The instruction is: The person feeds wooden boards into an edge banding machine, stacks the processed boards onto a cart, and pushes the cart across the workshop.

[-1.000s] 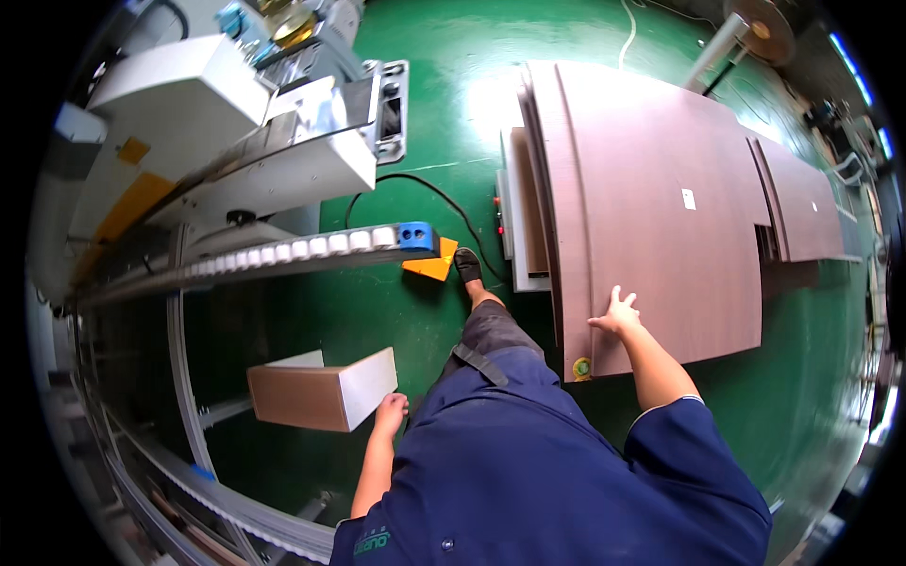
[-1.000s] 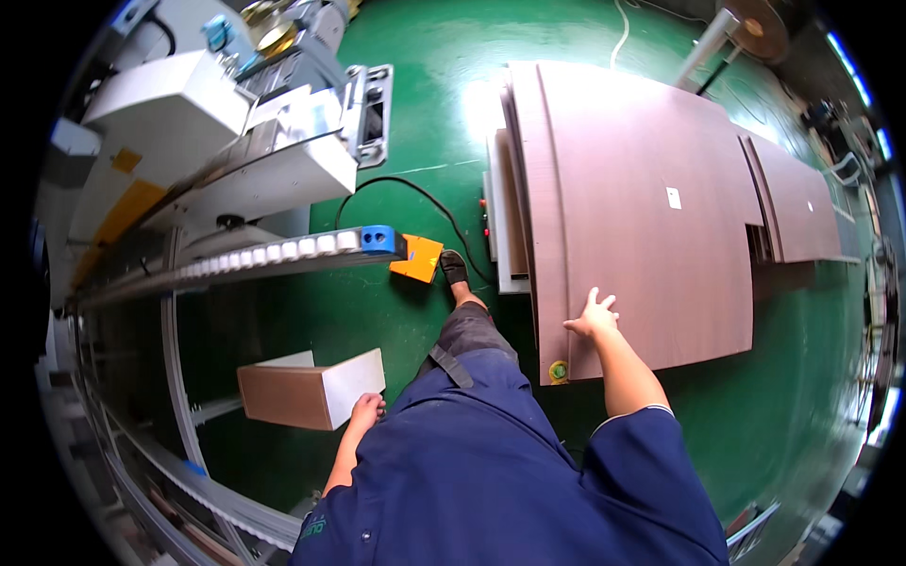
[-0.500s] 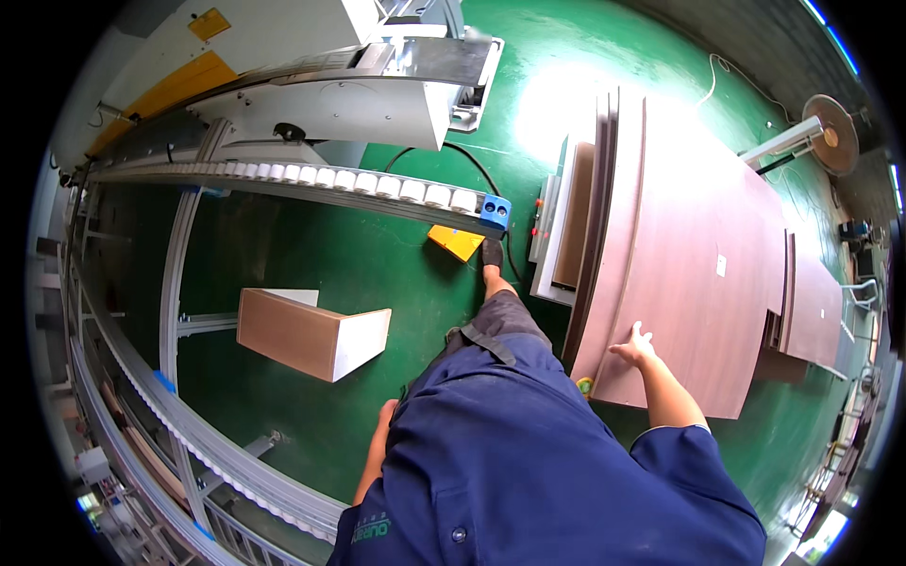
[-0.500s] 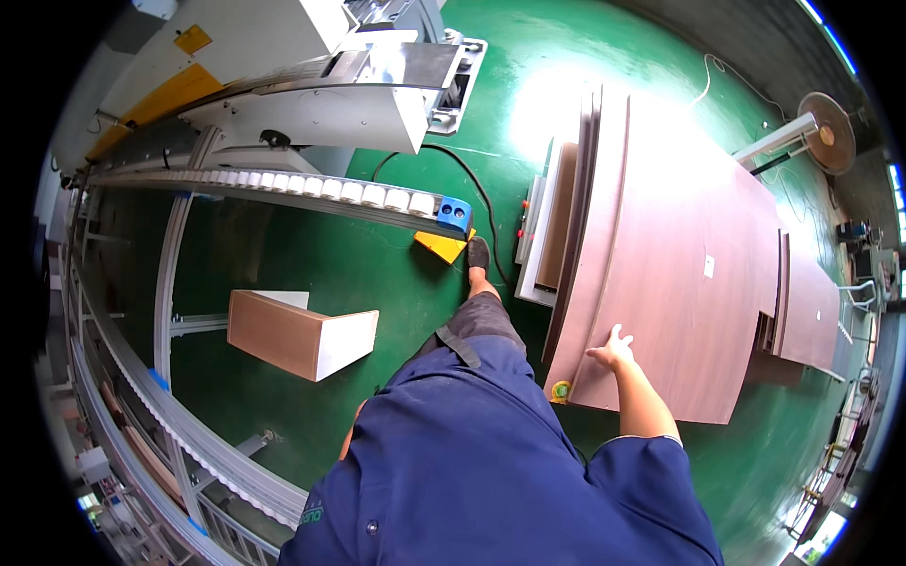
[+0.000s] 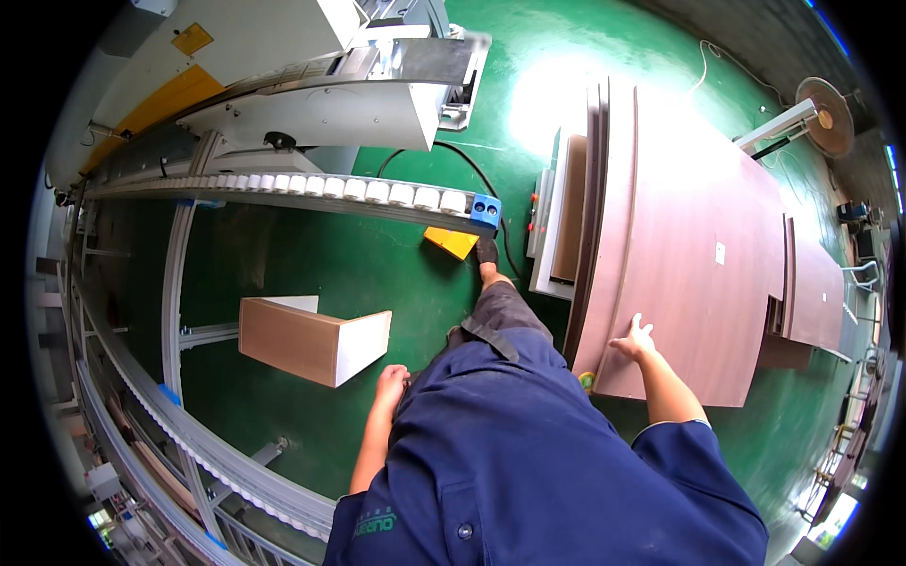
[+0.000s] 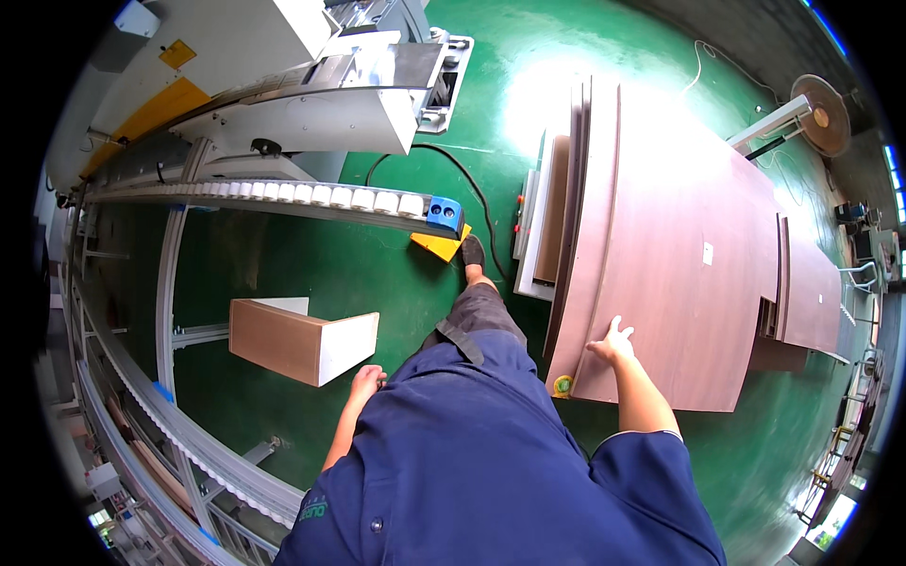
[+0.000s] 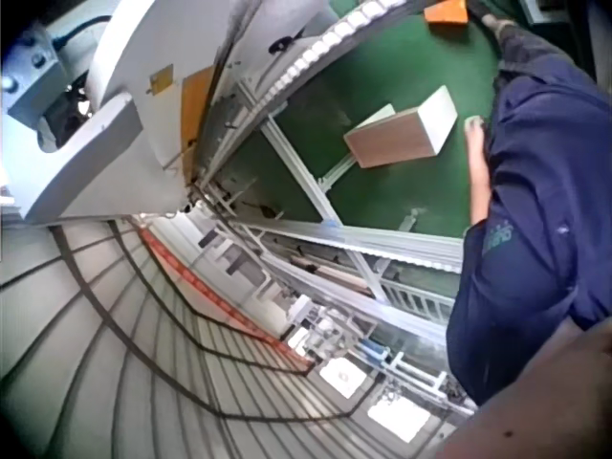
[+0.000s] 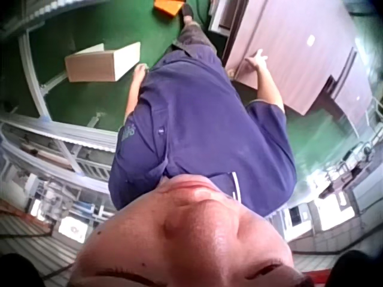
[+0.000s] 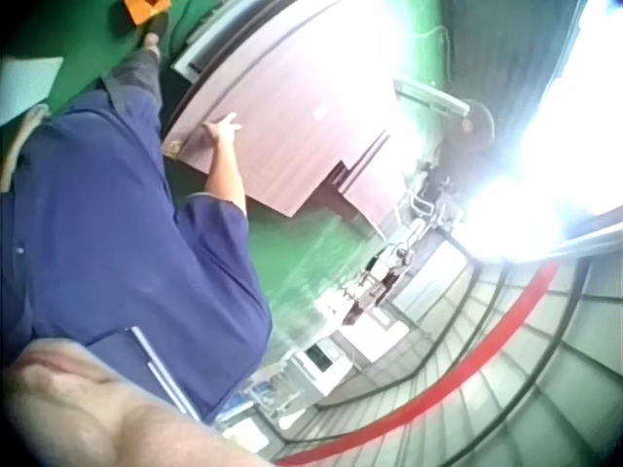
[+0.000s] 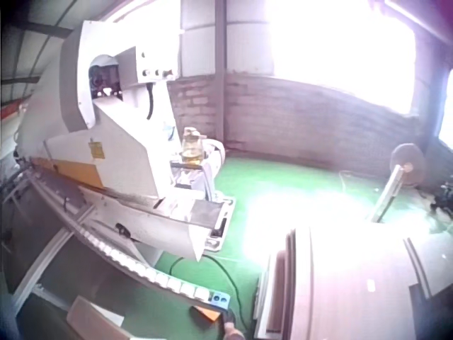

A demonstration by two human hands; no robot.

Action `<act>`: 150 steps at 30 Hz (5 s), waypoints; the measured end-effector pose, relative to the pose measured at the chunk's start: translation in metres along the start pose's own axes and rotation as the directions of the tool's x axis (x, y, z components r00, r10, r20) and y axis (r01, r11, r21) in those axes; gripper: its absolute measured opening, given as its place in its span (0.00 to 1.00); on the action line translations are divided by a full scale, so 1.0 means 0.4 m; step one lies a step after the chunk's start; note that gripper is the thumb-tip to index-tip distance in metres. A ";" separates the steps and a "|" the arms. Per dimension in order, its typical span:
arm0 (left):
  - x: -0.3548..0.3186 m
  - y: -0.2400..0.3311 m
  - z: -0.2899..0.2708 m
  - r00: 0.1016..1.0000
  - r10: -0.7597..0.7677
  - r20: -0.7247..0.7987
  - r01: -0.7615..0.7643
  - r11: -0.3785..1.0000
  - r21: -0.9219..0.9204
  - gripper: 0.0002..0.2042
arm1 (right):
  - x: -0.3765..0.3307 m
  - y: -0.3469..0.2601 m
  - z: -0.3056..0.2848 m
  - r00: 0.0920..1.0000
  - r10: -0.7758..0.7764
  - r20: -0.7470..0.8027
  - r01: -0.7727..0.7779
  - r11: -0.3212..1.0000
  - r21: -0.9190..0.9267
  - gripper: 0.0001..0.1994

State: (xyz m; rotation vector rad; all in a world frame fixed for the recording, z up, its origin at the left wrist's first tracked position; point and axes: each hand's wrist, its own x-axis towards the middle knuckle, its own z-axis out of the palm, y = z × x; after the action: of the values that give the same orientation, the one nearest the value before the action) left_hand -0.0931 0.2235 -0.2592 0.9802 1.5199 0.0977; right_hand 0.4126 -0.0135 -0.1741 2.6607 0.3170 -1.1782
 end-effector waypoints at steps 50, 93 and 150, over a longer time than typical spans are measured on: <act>-0.013 -0.145 0.138 0.999 0.030 0.024 -0.032 0.997 0.072 0.10 | -0.002 -0.019 -0.036 0.983 -0.044 0.181 0.029 0.996 0.088 0.63; 0.146 0.128 0.381 0.976 -0.045 0.211 -0.011 0.966 0.257 0.10 | 0.100 0.216 -0.045 0.988 0.074 0.136 -0.093 0.986 0.142 0.59; -0.042 0.128 1.619 0.770 0.034 0.637 -0.591 0.412 0.693 0.35 | -0.683 0.645 1.396 0.381 0.538 0.752 0.034 -0.821 0.570 0.03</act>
State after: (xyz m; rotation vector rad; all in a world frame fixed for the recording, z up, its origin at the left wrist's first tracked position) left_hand 0.4819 -0.0585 -0.3682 1.9579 0.7210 -0.7317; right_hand -0.0854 -0.4455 -0.3091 -1.0384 1.8104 -0.0903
